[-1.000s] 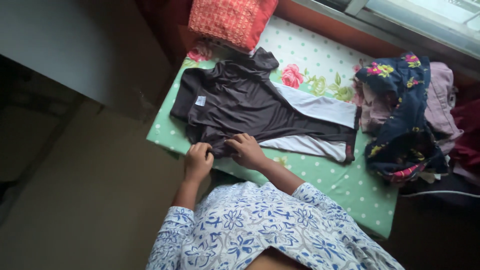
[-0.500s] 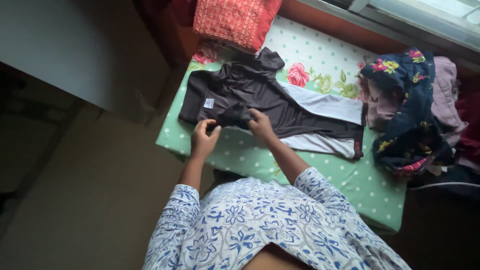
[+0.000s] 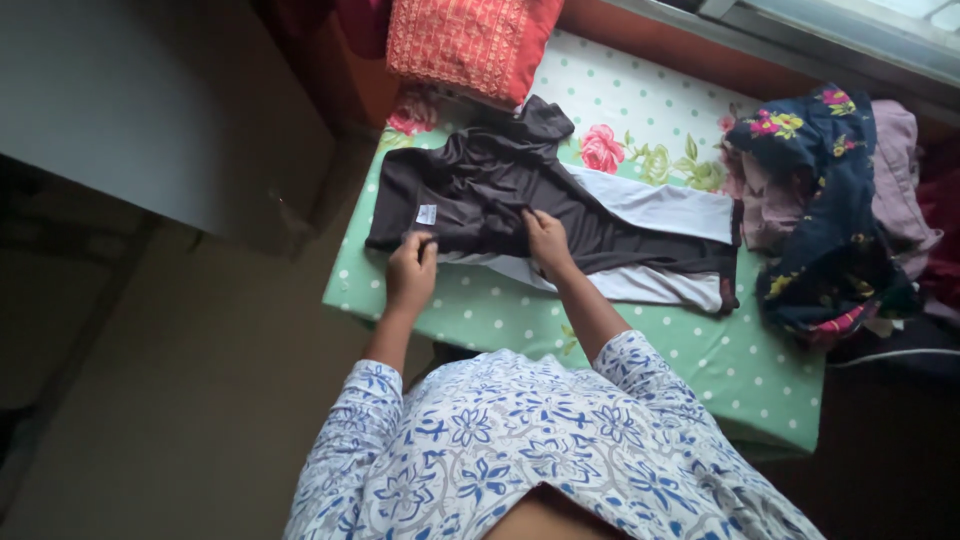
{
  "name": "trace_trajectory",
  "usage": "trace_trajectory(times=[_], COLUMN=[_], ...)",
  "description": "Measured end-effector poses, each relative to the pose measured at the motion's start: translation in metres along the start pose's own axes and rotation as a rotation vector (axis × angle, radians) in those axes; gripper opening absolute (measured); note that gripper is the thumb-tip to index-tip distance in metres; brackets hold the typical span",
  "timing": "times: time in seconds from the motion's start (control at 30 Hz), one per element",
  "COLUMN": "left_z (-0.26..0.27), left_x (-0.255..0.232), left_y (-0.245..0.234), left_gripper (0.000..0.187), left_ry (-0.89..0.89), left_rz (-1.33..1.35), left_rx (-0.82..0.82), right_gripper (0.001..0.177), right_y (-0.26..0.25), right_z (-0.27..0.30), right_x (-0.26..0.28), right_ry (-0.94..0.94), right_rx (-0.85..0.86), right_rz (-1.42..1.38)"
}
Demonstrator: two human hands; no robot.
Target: Folding various items of clothing, including a red kurta and black leggings, on a floral table surface.
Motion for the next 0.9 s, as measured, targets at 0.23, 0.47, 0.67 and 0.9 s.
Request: trace_trajectory(times=[0.23,0.47,0.67,0.9], left_z=[-0.046,-0.034,0.009,0.026], left_x=[0.002,0.005,0.001,0.041], left_y=[-0.007,-0.026,-0.038,-0.023], left_gripper=[0.017,0.036,0.067,0.025], left_ry=[-0.078,0.030,0.183,0.037], left_rz=[0.087,-0.124,-0.337,-0.398], left_rx=[-0.023,0.033,0.008,-0.022], right_gripper=[0.027,0.031,0.040,0.051], right_y=[0.002,0.005,0.049,0.100], right_z=[-0.018,0.020,0.077,0.103], right_x=[0.006,0.036,0.107,0.130], right_ry=[-0.056,-0.124,-0.516,-0.675], right_rx=[-0.017,-0.257,-0.199,0.177], right_rz=[-0.205,0.170,0.597,0.754])
Point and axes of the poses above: each hand's wrist, its own z-axis away from the middle knuckle, its own y-axis out of the palm, x = y × z, the point moved 3 cm from there along -z, towards the middle knuckle, and after that the axes turned 7 degrees about y, right-handed, at the moved point
